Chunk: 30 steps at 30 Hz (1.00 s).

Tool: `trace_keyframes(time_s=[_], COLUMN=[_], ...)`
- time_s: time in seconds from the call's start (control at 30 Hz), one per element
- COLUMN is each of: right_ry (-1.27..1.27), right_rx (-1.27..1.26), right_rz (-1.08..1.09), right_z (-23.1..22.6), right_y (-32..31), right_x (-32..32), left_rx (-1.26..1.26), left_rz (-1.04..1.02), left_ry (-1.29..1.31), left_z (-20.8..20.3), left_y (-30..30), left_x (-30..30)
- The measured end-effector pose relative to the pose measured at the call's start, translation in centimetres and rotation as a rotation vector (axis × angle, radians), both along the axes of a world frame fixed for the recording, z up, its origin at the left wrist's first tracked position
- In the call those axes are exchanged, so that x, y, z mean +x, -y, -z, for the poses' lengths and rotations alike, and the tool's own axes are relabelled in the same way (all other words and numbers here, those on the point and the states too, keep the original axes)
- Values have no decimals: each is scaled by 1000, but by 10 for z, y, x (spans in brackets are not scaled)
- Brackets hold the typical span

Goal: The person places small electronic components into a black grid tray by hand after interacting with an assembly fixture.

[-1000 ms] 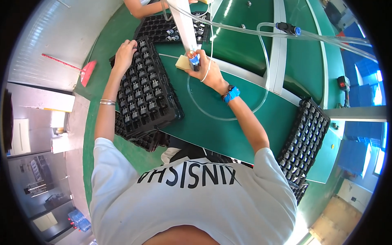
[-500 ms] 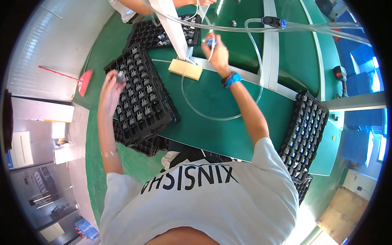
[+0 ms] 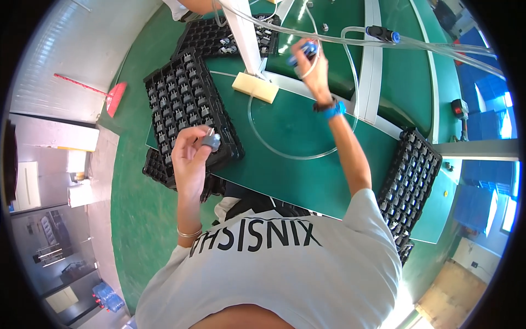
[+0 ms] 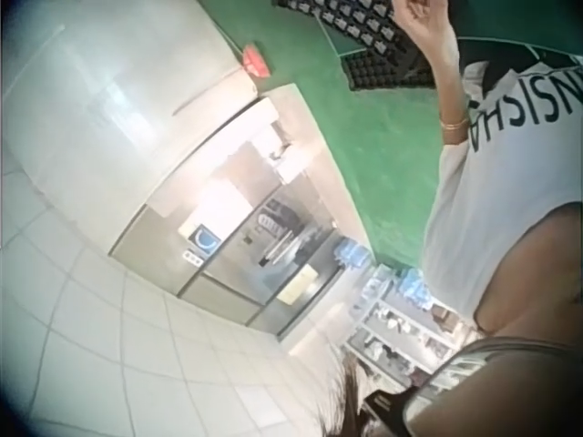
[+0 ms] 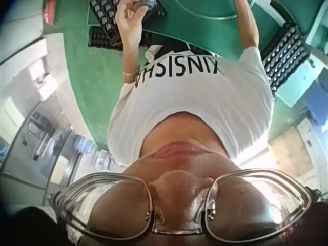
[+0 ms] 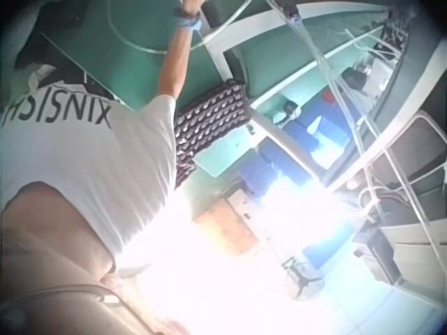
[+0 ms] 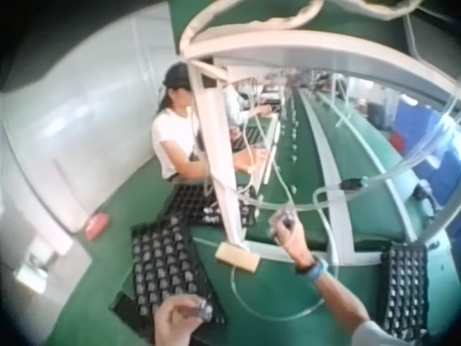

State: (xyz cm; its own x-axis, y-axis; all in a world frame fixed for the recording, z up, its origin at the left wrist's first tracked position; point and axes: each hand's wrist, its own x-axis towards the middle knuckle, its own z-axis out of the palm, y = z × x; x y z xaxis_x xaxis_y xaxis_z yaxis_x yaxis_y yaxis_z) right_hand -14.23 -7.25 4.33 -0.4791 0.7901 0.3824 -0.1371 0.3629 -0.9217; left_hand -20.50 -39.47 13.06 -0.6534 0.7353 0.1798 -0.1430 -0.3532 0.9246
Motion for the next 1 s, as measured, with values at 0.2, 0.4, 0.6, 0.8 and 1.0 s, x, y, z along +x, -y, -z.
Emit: trace_keyframes(time_s=[0.2, 0.4, 0.6, 0.8, 1.0], right_ry=[-53, 42, -113, 203, 332], right_rx=[-1017, -858, -750, 153, 372], right_rz=[-824, -809, -702, -252, -125], right_z=[-70, -93, -73, 9, 9], right_y=[141, 161, 155, 87, 92], right_x=[22, 41, 32, -12, -23], left_rx=[47, 33, -119, -400, -546], left_rz=[45, 70, -76, -362, -415], left_ry=[-181, -261, -359, -902, -1230], left_z=[-2, 2, -7, 13, 46], left_y=[-19, -21, -24, -50, -83], left_x=[3, 4, 1, -134, -226])
